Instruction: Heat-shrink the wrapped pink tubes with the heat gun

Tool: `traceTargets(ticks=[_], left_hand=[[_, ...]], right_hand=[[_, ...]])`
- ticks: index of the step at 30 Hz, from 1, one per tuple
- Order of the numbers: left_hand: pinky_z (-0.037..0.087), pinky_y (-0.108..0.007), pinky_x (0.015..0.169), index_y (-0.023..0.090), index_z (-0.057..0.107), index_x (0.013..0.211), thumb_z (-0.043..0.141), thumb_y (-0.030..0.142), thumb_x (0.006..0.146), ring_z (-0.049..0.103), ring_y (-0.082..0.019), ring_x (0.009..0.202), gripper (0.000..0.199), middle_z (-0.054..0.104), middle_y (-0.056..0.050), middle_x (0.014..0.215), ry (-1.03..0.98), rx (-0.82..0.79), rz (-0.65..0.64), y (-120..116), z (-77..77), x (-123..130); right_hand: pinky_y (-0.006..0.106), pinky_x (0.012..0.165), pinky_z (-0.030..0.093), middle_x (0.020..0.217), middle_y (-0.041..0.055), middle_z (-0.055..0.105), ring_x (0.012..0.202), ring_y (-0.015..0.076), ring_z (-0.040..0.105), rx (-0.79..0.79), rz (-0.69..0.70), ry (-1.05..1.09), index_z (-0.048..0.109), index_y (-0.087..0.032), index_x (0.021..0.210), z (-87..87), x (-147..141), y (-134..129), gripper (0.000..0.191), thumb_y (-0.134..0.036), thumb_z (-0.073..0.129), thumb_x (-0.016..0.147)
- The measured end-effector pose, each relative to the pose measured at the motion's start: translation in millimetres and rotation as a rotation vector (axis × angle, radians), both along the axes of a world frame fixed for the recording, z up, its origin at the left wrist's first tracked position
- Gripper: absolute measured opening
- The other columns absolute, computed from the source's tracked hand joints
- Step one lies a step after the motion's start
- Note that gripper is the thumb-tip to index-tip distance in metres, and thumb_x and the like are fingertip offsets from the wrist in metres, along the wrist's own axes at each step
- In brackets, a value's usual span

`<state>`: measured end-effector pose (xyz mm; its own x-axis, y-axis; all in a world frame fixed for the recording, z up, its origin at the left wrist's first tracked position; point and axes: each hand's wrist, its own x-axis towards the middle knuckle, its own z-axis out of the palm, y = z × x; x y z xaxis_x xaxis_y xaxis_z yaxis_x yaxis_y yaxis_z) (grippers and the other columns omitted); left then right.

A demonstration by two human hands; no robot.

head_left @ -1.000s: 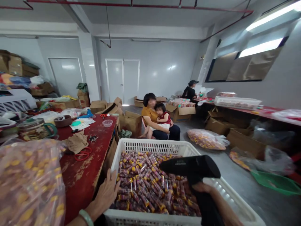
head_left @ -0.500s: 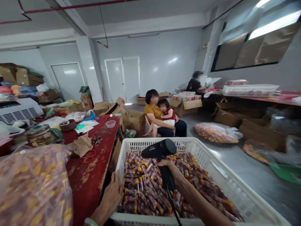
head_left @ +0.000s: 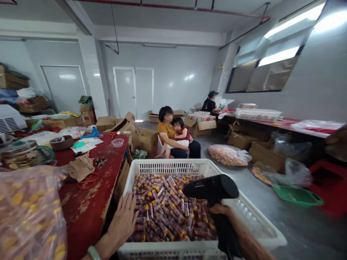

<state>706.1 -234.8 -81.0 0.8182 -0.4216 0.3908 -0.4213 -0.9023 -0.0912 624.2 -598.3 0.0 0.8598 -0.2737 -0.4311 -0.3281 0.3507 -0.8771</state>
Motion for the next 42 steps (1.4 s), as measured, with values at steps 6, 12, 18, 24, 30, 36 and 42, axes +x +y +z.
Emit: traceTargets(ticks=[6, 12, 18, 24, 30, 36, 42], left_hand=[[0.026, -0.059, 0.109, 0.009, 0.041, 0.139, 0.032, 0.040, 0.093, 0.031, -0.035, 0.136, 0.056, 0.040, -0.021, 0.143, 0.405, 0.110, -0.130, -60.8, 11.3, 15.0], [0.023, -0.062, 0.109, 0.015, 0.029, 0.146, 0.032, 0.050, 0.093, 0.022, -0.036, 0.139, 0.063, 0.026, -0.020, 0.150, 0.485, 0.115, -0.280, -126.9, -1.8, 41.0], [0.020, -0.067, 0.107, 0.021, 0.037, 0.142, 0.026, 0.051, 0.095, 0.022, -0.036, 0.140, 0.057, 0.029, -0.016, 0.150, 0.661, 0.226, -0.199, -143.3, -47.8, 41.2], [0.020, -0.068, 0.106, 0.019, 0.035, 0.142, 0.027, 0.047, 0.096, 0.020, -0.034, 0.140, 0.054, 0.029, -0.017, 0.150, 0.656, 0.210, -0.301, -138.0, -50.6, 38.9], [0.023, -0.069, 0.104, 0.017, 0.035, 0.142, 0.031, 0.047, 0.095, 0.026, -0.036, 0.137, 0.056, 0.033, -0.018, 0.148, 0.644, 0.214, -0.234, -149.4, -55.1, 39.6], [0.024, -0.068, 0.104, 0.016, 0.039, 0.139, 0.029, 0.049, 0.095, 0.029, -0.036, 0.136, 0.056, 0.036, -0.018, 0.147, 0.633, 0.242, -0.207, -154.0, -52.5, 39.0], [0.033, -0.064, 0.101, 0.018, 0.040, 0.138, 0.030, 0.047, 0.095, 0.032, -0.036, 0.134, 0.052, 0.039, -0.018, 0.144, 0.674, 0.253, -0.235, -153.0, -35.3, 35.8]], right_hand=[[0.028, 0.047, 0.049, 0.055, 0.0044, 0.063, 0.049, 0.0196, 0.058, 0.024, 0.027, -0.124, 0.063, -0.018, 0.062, 0.0, -37.5, -37.4, 0.010, -0.021, 0.071, 0.057], [0.032, 0.061, 0.054, 0.060, 0.0074, 0.064, 0.059, 0.0234, 0.064, 0.127, 0.052, -0.155, 0.061, -0.018, 0.058, -17.8, -27.1, -42.7, 0.008, -0.021, 0.067, 0.061], [0.029, 0.051, 0.049, 0.068, 0.0053, 0.065, 0.057, 0.0203, 0.057, 0.174, -0.034, -0.217, 0.066, -0.019, 0.070, -27.1, -48.8, -60.7, 0.014, -0.027, 0.071, 0.060], [0.021, 0.046, 0.044, 0.067, 0.0039, 0.062, 0.053, 0.0131, 0.048, 0.276, -0.084, -0.115, 0.070, -0.014, 0.080, -34.1, -60.9, -67.5, 0.024, -0.028, 0.071, 0.060], [0.021, 0.047, 0.046, 0.066, 0.0044, 0.062, 0.057, 0.0161, 0.054, 0.267, -0.113, -0.043, 0.070, -0.015, 0.084, -47.3, -62.7, -69.1, 0.028, -0.030, 0.072, 0.061], [0.024, 0.050, 0.047, 0.078, 0.0063, 0.067, 0.058, 0.0174, 0.056, 0.278, -0.207, -0.066, 0.069, -0.017, 0.093, -45.0, -61.8, -66.7, 0.038, -0.029, 0.077, 0.057], [0.036, 0.040, 0.044, 0.053, 0.0062, 0.059, 0.037, 0.0200, 0.049, 0.178, 0.171, -0.102, 0.067, -0.016, 0.060, -75.0, -32.3, -99.9, 0.033, -0.033, 0.085, 0.039]])
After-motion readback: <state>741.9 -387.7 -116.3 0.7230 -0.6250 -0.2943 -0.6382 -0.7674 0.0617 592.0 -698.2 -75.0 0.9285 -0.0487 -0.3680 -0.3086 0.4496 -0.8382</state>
